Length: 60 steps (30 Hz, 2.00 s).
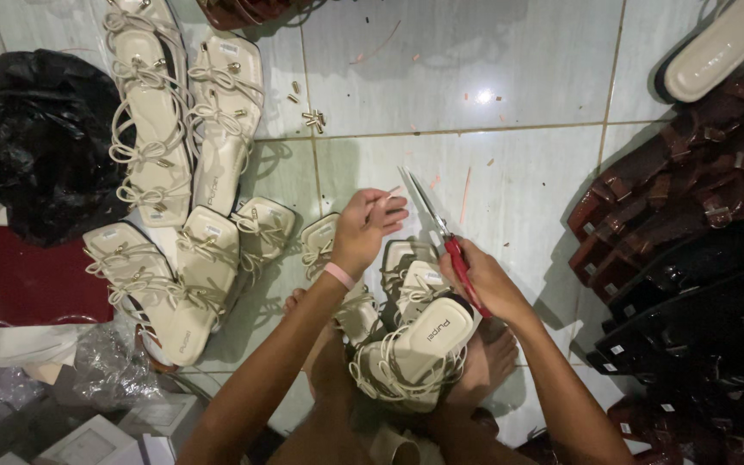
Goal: The person sits on the floor and assembles beige sandals by threading laces through eyelets and attaching small metal aglets. They use red-handled scissors to trim excess lace and repeatedly adjust the laces and aglets on multiple sandals.
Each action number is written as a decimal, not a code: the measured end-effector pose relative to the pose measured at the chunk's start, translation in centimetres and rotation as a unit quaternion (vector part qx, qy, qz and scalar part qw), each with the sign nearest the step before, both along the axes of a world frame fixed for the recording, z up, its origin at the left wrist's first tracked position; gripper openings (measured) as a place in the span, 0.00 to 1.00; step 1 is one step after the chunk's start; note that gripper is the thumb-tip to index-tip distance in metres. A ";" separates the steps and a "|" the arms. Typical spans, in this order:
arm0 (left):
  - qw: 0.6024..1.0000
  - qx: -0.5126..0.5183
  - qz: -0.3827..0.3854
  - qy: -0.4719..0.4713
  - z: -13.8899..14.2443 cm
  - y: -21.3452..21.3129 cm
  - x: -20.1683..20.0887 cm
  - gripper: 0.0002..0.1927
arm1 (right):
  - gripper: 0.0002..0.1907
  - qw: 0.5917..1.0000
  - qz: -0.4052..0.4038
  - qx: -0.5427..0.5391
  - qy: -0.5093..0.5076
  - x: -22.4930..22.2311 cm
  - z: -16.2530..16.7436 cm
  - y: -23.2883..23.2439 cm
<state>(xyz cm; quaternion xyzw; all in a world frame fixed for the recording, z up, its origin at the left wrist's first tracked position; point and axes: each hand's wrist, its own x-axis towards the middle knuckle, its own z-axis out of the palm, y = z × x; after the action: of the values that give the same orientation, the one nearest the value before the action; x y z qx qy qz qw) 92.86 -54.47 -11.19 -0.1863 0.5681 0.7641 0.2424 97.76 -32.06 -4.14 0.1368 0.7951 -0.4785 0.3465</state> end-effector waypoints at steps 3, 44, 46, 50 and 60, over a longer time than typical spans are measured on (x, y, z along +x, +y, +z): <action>0.995 -0.052 0.005 -0.083 1.5 0.3 -0.8 0.17 | 0.15 0.995 -0.021 -0.088 -0.043 0.2 0.0 0.4; 0.995 -0.060 0.008 -0.074 4.2 2.4 -0.8 0.16 | 0.15 1.000 0.011 0.005 -0.020 -0.4 1.6 -0.3; 0.996 -0.059 0.006 -0.073 4.1 2.4 -0.8 0.16 | 0.13 0.999 0.013 0.000 -0.034 -0.5 1.5 -0.3; 0.996 -0.054 0.009 -0.077 4.1 2.4 -0.8 0.16 | 0.11 0.999 0.007 -0.004 -0.039 -0.5 1.5 -0.2; 0.994 -0.072 0.005 -0.083 4.9 2.4 -0.9 0.16 | 0.14 0.999 -0.001 0.005 -0.038 -0.7 2.1 -0.6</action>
<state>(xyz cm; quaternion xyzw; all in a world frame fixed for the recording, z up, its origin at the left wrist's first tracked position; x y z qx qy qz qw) 91.95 -52.08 -6.28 -0.2688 0.5989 0.7041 0.2707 97.02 -32.64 -2.07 0.1576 0.7834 -0.4694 0.3757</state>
